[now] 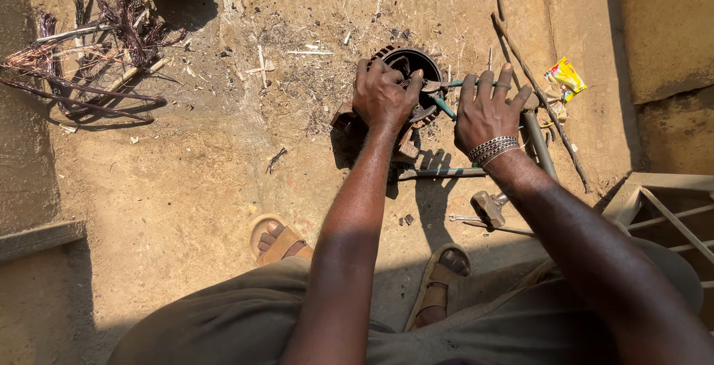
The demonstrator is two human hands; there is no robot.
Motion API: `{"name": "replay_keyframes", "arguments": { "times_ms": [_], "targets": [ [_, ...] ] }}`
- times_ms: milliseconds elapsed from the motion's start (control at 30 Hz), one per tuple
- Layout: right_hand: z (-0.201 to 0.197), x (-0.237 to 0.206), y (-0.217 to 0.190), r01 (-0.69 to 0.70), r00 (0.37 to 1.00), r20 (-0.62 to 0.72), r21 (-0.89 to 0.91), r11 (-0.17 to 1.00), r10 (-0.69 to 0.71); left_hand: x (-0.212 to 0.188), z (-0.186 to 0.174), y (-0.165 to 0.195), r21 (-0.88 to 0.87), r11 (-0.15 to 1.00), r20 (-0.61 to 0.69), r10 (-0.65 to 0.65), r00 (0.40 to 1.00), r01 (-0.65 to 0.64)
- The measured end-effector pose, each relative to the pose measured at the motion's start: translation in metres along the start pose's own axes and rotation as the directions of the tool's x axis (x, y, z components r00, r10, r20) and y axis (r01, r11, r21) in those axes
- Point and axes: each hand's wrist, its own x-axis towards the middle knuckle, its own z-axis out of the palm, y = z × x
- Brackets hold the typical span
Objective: The person kneels on a concrete floor and dismantles a burnt electric motor stator, prying burnt copper windings out of the housing with a screwdriver and pliers and pulling the wiring out by hand. They then hold a rod against the motor housing and strike it with a hammer to knock out remaining debris.
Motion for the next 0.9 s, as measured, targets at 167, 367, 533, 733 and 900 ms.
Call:
{"name": "replay_keyframes", "arguments": {
  "times_ms": [167,367,533,733,900],
  "targets": [
    [0.000,0.002,0.000,0.011,0.993,0.115,0.064,0.998,-0.018,0.000,0.005,-0.002,0.064,0.993,-0.088,0.106,0.990,-0.101],
    [-0.005,0.016,0.016,0.081,0.974,0.204,0.096,0.992,-0.099,-0.002,0.009,0.000,0.082,0.994,-0.119,0.088,0.989,-0.078],
    [-0.016,0.024,0.020,0.075,0.977,0.193,0.101,0.992,-0.094,0.001,0.007,0.006,-0.071,0.984,0.039,-0.164,0.986,0.166],
    [-0.032,0.025,0.014,0.021,0.975,0.218,0.132,0.991,-0.050,0.016,0.001,-0.004,0.195,0.975,0.069,0.097,0.993,-0.109],
    [-0.031,0.016,0.010,-0.014,0.998,-0.059,-0.021,1.000,0.013,0.011,0.001,-0.009,0.251,0.946,-0.016,0.217,0.976,-0.206]
  ]
}}
